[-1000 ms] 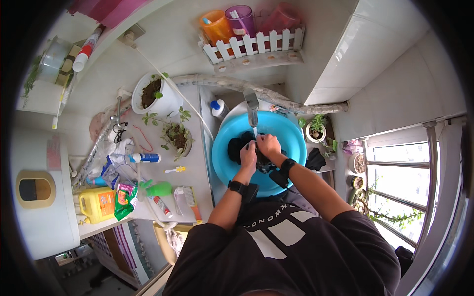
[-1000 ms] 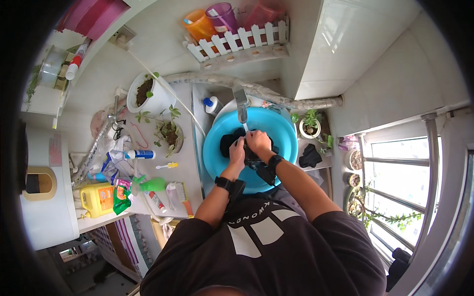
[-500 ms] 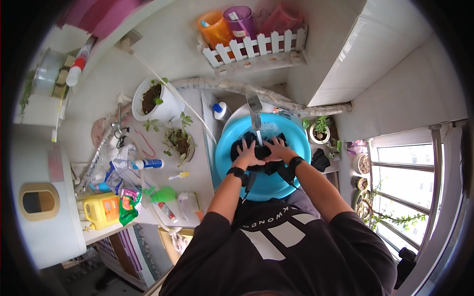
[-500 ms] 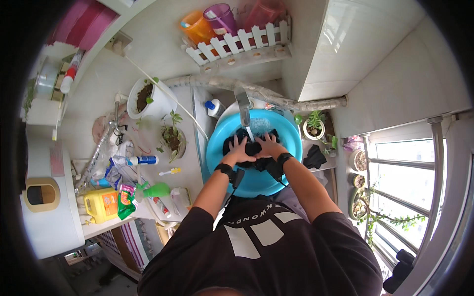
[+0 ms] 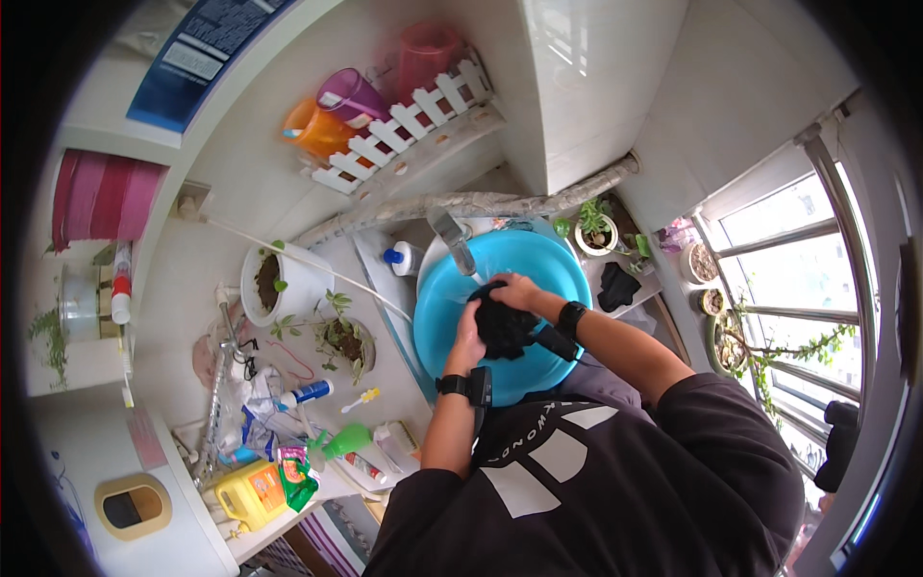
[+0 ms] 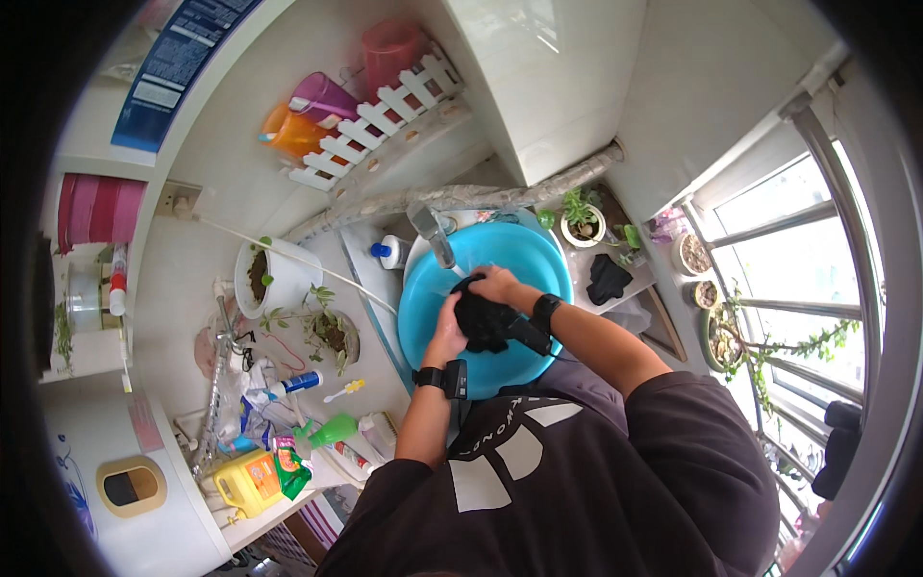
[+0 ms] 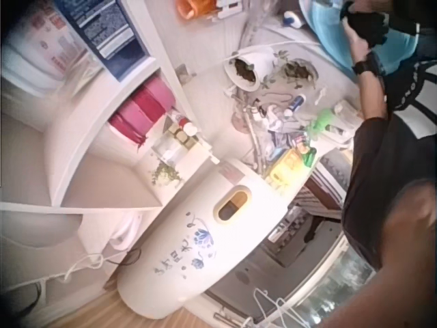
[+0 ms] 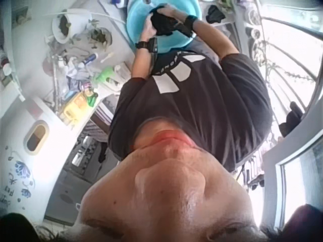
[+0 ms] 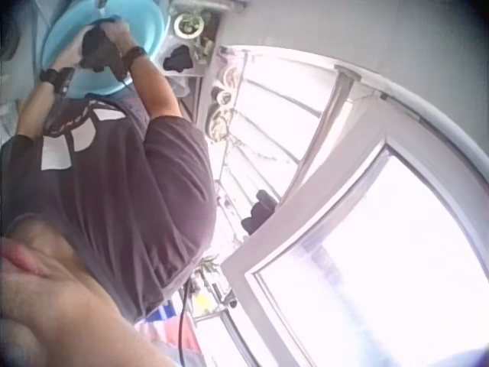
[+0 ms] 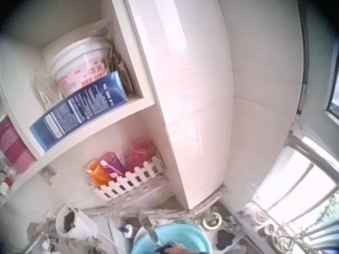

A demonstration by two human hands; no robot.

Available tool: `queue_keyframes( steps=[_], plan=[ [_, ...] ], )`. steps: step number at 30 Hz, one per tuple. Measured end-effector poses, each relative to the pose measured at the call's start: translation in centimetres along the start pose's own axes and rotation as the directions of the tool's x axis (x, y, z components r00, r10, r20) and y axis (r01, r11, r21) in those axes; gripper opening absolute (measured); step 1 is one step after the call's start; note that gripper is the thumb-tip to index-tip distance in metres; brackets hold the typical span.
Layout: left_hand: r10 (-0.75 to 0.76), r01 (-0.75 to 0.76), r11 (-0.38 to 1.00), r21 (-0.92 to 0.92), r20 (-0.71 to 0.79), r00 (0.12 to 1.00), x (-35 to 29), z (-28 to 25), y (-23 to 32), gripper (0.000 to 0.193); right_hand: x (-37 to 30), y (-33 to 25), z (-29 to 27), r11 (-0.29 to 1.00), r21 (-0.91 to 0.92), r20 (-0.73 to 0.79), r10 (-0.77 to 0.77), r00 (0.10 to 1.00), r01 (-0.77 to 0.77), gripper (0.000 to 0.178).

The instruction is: The person washes a black garment in a blue basin by hand, rubbing and squeezing it under running water.

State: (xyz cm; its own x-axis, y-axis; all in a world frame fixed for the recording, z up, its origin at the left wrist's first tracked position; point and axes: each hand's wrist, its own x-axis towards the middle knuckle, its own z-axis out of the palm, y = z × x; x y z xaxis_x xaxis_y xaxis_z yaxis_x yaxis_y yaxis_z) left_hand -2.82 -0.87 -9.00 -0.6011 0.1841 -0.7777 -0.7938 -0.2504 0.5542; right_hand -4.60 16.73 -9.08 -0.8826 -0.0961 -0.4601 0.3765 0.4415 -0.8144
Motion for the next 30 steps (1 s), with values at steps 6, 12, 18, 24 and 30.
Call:
queue_keyframes(
  steps=[6,12,18,24,30],
  plan=[
    [0.215,-0.234,0.942,-0.241,-0.102,0.971,1.4,0.0,-2.1,0.052,-6.8,-7.4,1.6,0.999,-0.011,-0.072,-0.035,0.997,0.034,0.063],
    [0.201,-0.239,0.967,-0.085,-0.315,0.928,-2.3,5.2,-0.3,0.048,-3.4,-2.7,1.7,0.982,-0.186,-0.174,-0.014,0.985,-0.018,0.049],
    [0.279,-0.251,0.755,0.607,0.049,0.959,-3.2,2.1,1.1,0.057,-1.6,-0.9,-1.3,0.928,-0.344,-0.167,0.087,0.982,-0.140,0.043],
    [0.340,0.007,0.053,0.999,-0.025,0.940,1.6,0.9,1.8,0.101,-1.9,1.2,-0.2,0.890,-0.411,-0.079,0.182,0.980,-0.198,0.070],
    [0.174,-0.101,0.515,0.851,0.012,0.985,6.2,-1.2,1.1,0.087,1.4,2.8,2.3,0.885,-0.428,-0.031,0.186,0.982,-0.181,0.072]
  ],
)
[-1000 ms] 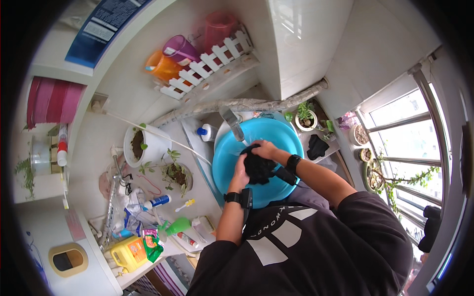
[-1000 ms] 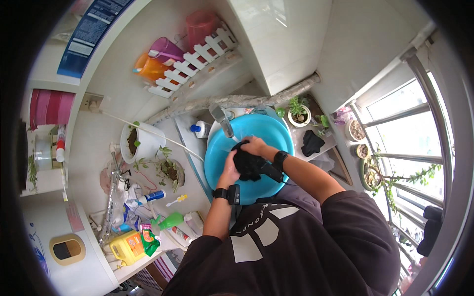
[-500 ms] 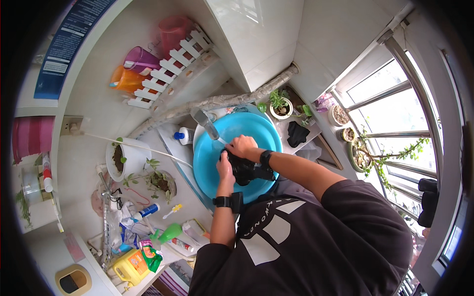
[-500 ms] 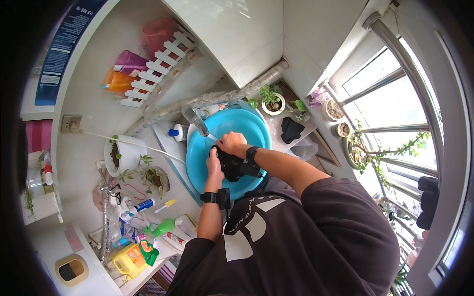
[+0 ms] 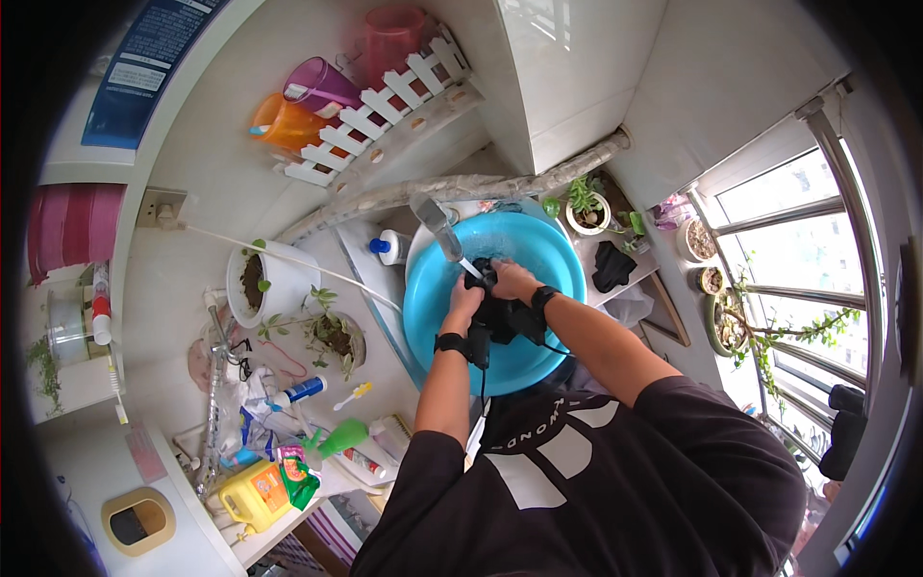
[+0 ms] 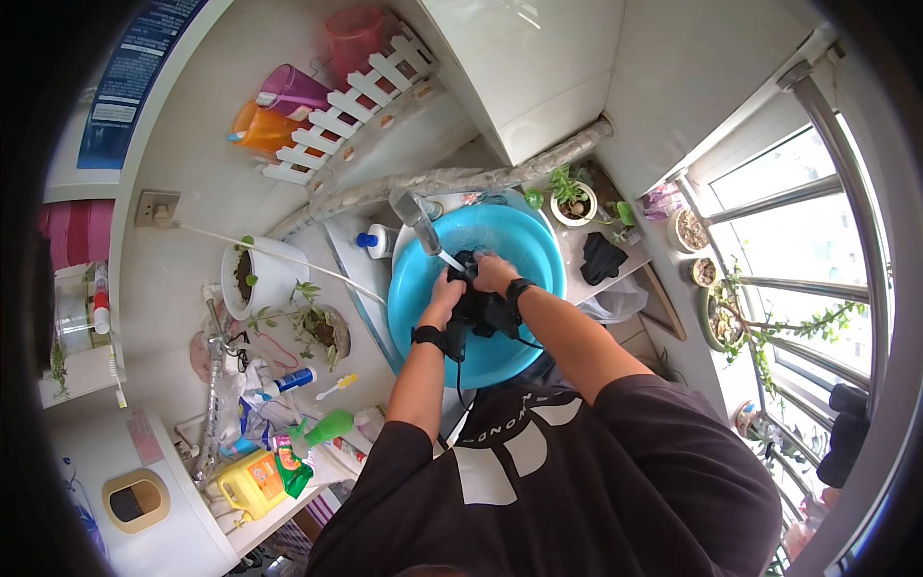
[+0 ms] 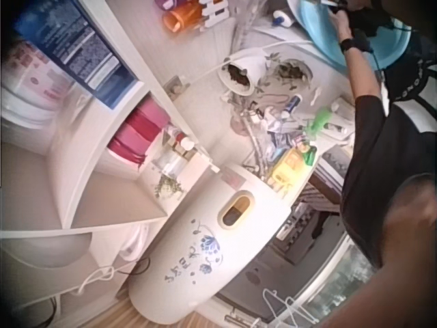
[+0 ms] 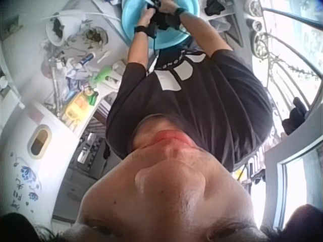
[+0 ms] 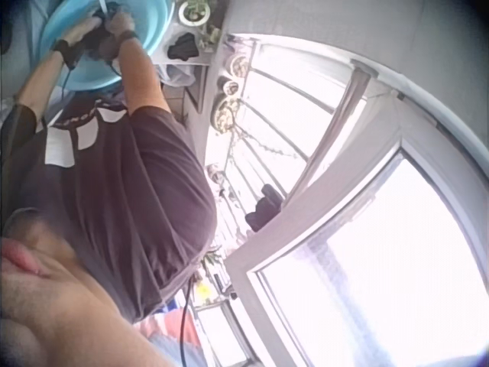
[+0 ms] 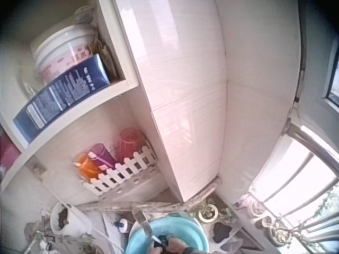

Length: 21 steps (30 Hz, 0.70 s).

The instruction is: The person washes a black garment in a blue basin by hand, rubbing and squeezing it under running water.

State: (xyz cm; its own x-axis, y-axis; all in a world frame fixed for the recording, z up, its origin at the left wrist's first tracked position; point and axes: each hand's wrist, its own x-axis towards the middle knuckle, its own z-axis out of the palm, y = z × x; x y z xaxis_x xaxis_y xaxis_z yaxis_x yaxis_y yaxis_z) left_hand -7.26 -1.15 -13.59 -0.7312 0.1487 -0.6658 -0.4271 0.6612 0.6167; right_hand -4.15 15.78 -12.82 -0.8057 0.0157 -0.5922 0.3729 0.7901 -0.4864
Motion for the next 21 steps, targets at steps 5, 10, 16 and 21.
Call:
queue_keyframes(
  steps=[5,10,16,21],
  plan=[
    [0.158,-0.140,0.843,-0.520,-0.010,0.987,-3.5,-0.9,-0.3,0.061,-1.5,0.5,-1.5,0.905,0.414,0.062,-0.135,0.989,0.098,0.060],
    [-0.138,0.174,0.585,-0.792,0.114,0.984,-5.0,-1.2,0.7,0.056,-5.6,-4.4,-2.5,0.951,0.201,0.063,-0.251,0.966,0.234,0.061],
    [-0.090,-0.029,0.742,-0.670,-0.142,0.986,-10.5,-3.2,4.2,0.039,-5.8,-0.5,-4.9,0.921,0.112,-0.029,-0.373,0.927,0.374,0.041],
    [0.086,-0.207,0.870,-0.449,-0.275,0.958,-14.6,-5.0,5.6,0.040,-7.0,-2.4,-10.9,0.799,0.179,-0.442,-0.456,0.772,0.575,0.036]
  ],
)
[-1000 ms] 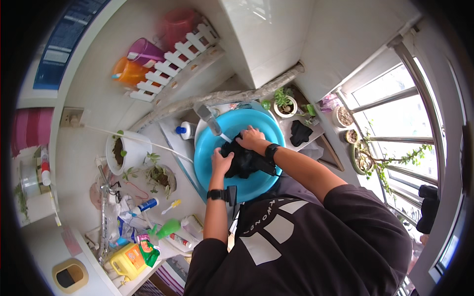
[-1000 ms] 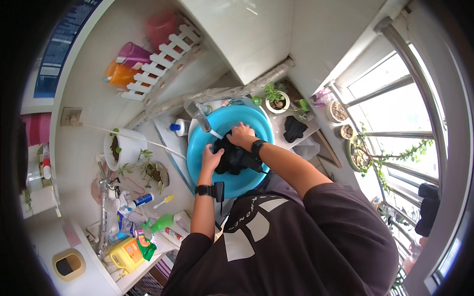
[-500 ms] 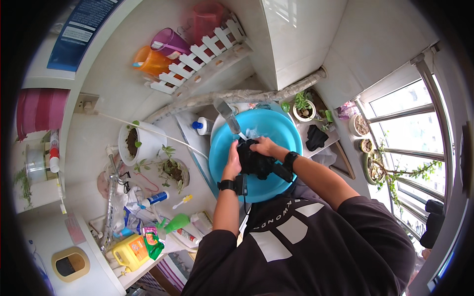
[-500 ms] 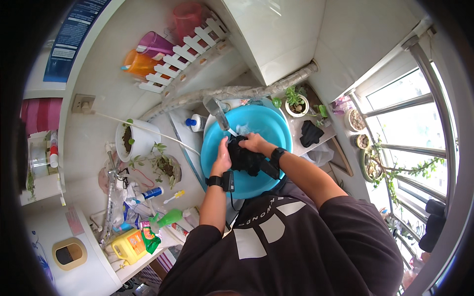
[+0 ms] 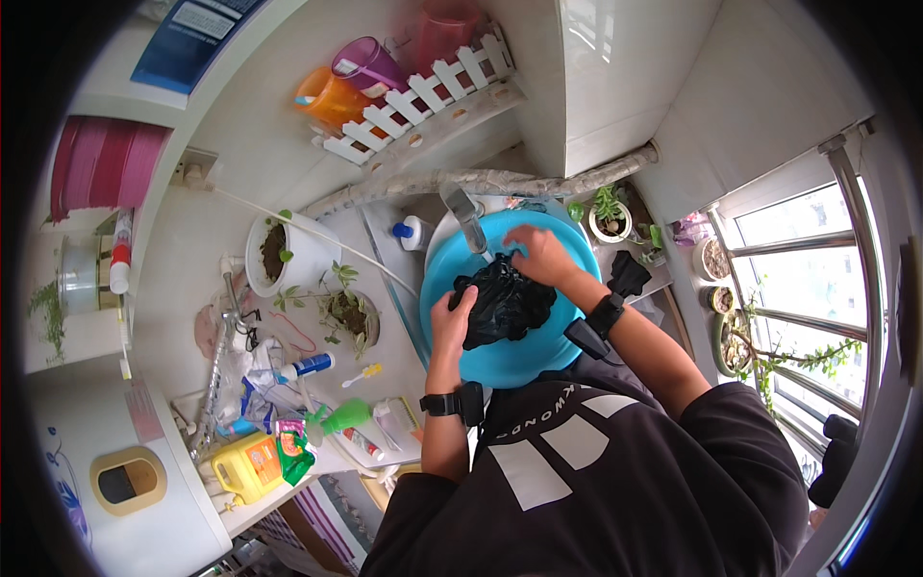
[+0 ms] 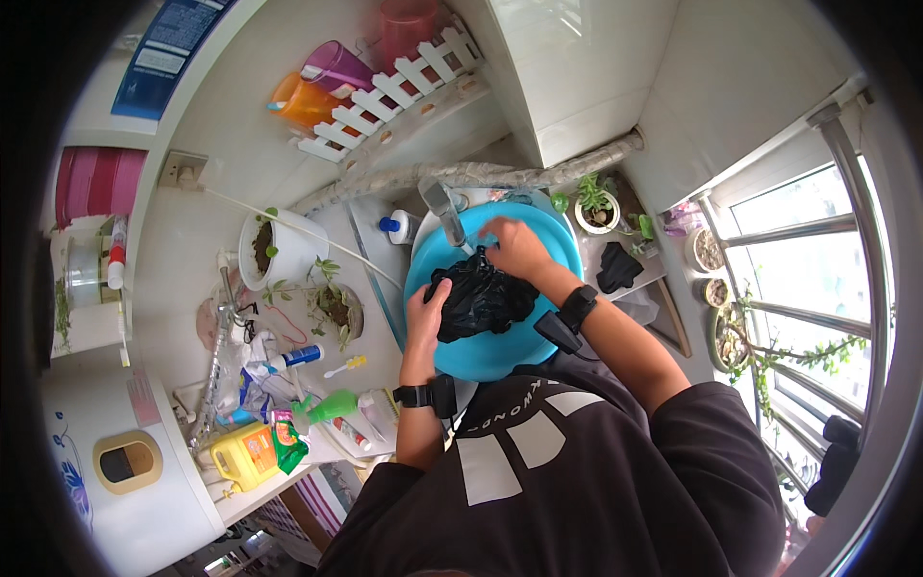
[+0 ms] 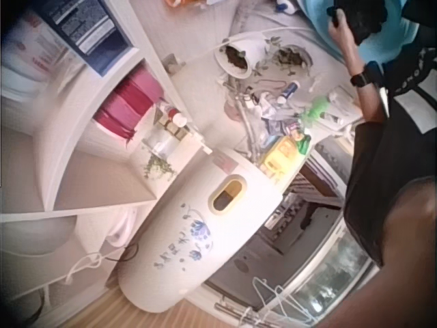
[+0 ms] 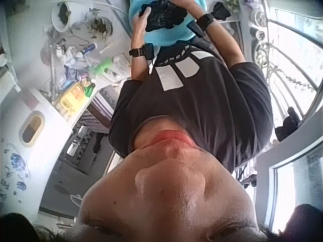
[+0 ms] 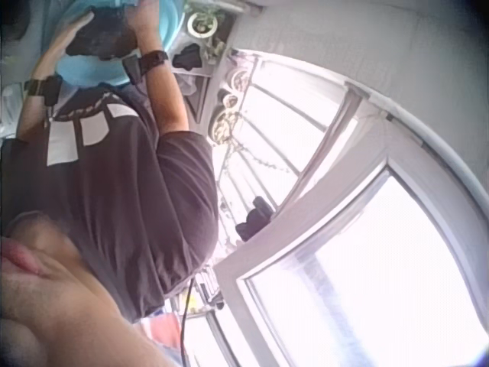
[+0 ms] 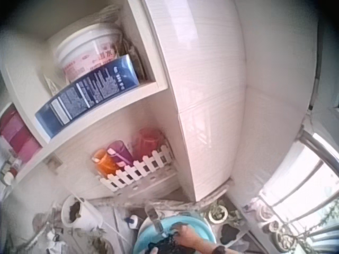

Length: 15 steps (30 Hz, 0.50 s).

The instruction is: The person washes a black garment in a blue basin by hand, rubbing and squeezing it under running water.

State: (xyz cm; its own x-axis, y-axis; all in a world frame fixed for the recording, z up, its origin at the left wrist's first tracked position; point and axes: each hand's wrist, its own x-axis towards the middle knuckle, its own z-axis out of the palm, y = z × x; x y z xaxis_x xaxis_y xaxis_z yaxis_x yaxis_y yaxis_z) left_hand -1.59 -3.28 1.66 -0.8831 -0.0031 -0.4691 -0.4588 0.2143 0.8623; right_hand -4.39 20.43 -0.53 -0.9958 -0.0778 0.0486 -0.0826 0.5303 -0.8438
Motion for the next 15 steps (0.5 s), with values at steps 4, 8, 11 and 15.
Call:
queue_keyframes(
  steps=[4,8,11,15],
  plan=[
    [0.136,-0.206,0.871,0.446,0.183,0.974,-0.1,0.5,-0.7,0.048,3.2,-6.5,-3.7,0.931,-0.076,-0.202,-0.365,0.909,0.357,0.042],
    [-0.012,-0.353,0.692,0.630,0.498,0.867,1.2,1.2,-5.4,0.064,5.5,-5.7,-1.9,0.803,-0.290,-0.070,-0.560,0.825,0.520,0.038],
    [-0.087,-0.304,0.667,0.680,0.476,0.875,1.8,2.3,-5.7,0.068,5.4,-4.8,-1.7,0.855,-0.313,0.140,-0.388,0.911,0.413,0.045],
    [-0.028,-0.280,0.667,0.690,0.398,0.917,2.9,2.5,-6.6,0.077,4.9,-4.4,-1.2,0.852,-0.304,0.074,-0.425,0.902,0.426,0.040]
  ],
)
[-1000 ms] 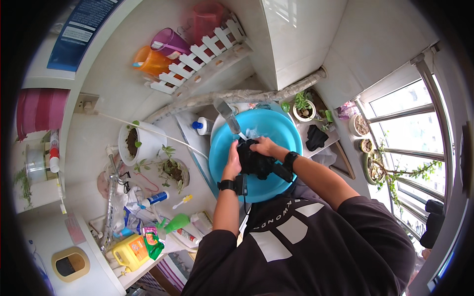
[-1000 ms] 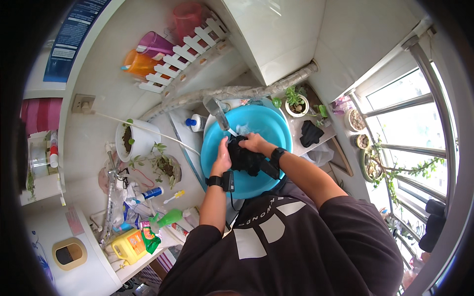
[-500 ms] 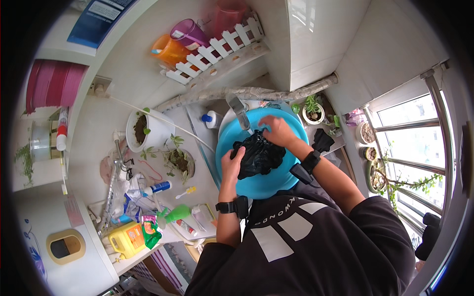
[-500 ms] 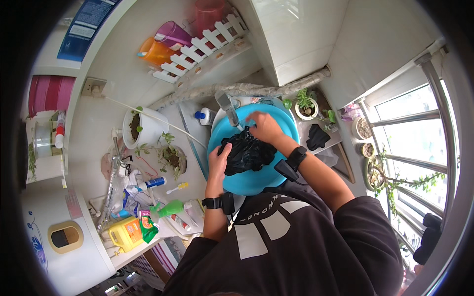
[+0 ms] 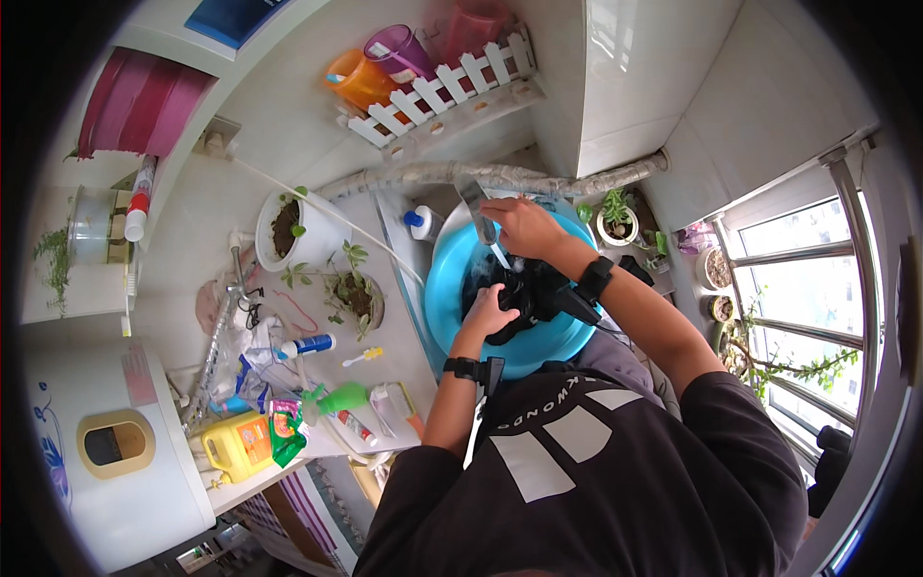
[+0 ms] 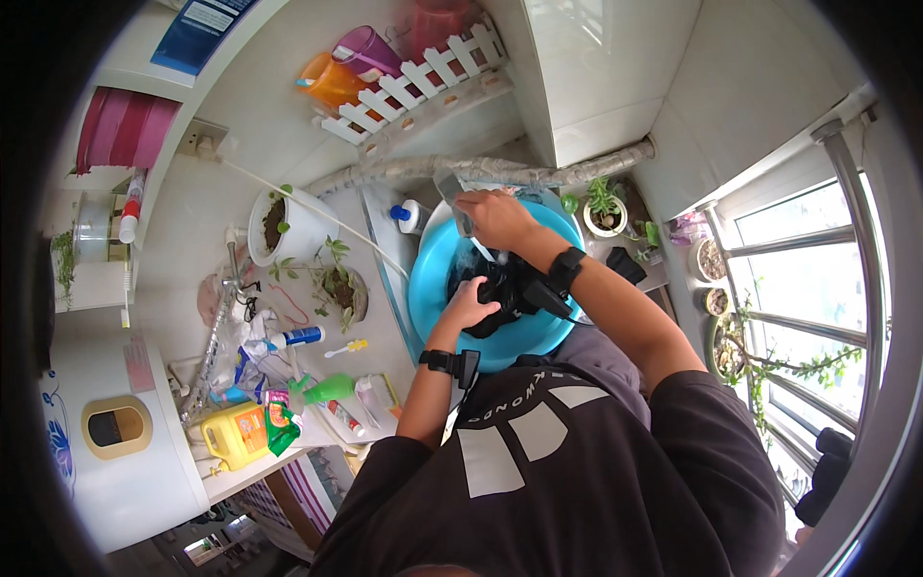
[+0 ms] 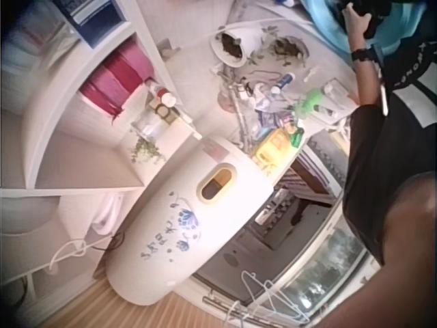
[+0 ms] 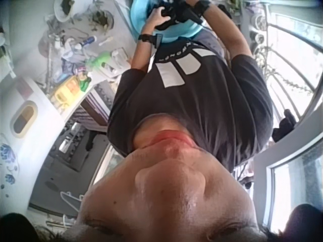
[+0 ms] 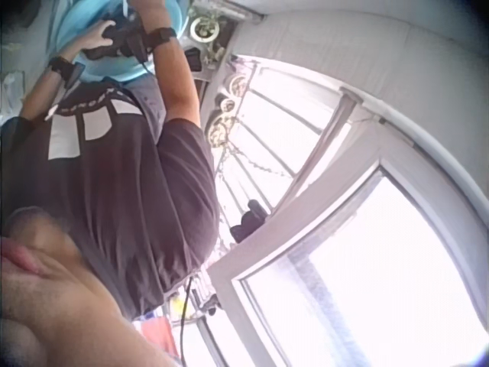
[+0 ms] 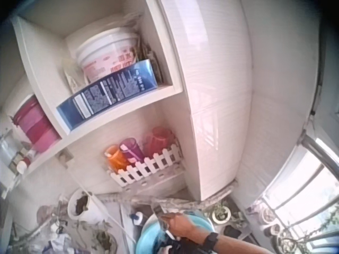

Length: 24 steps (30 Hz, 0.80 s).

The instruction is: The person washes a black garment in a blue basin by hand, rubbing and squeezing it under running water.

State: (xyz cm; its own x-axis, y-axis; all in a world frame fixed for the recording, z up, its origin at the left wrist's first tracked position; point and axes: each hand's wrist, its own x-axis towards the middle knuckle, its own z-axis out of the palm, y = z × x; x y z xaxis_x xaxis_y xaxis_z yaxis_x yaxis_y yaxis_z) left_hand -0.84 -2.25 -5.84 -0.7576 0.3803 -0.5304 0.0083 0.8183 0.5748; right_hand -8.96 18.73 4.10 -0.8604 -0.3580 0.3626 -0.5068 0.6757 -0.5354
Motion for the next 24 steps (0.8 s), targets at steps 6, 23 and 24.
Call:
queue_keyframes(
  steps=[6,23,24],
  plan=[
    [-0.037,0.036,0.999,0.012,0.084,0.996,0.8,1.0,-0.9,0.091,-1.2,0.7,2.3,0.992,-0.096,0.096,0.088,0.991,-0.079,0.036],
    [-0.156,0.015,0.629,-0.778,-0.106,0.982,0.6,-4.3,-0.4,0.038,-10.2,2.8,5.2,0.984,-0.117,0.504,0.175,0.846,-0.134,0.073],
    [-0.147,-0.021,0.425,-0.905,-0.092,0.985,-0.2,-4.9,1.7,0.034,-10.7,3.2,5.5,0.983,-0.160,0.478,0.157,0.864,-0.090,0.074]
  ],
)
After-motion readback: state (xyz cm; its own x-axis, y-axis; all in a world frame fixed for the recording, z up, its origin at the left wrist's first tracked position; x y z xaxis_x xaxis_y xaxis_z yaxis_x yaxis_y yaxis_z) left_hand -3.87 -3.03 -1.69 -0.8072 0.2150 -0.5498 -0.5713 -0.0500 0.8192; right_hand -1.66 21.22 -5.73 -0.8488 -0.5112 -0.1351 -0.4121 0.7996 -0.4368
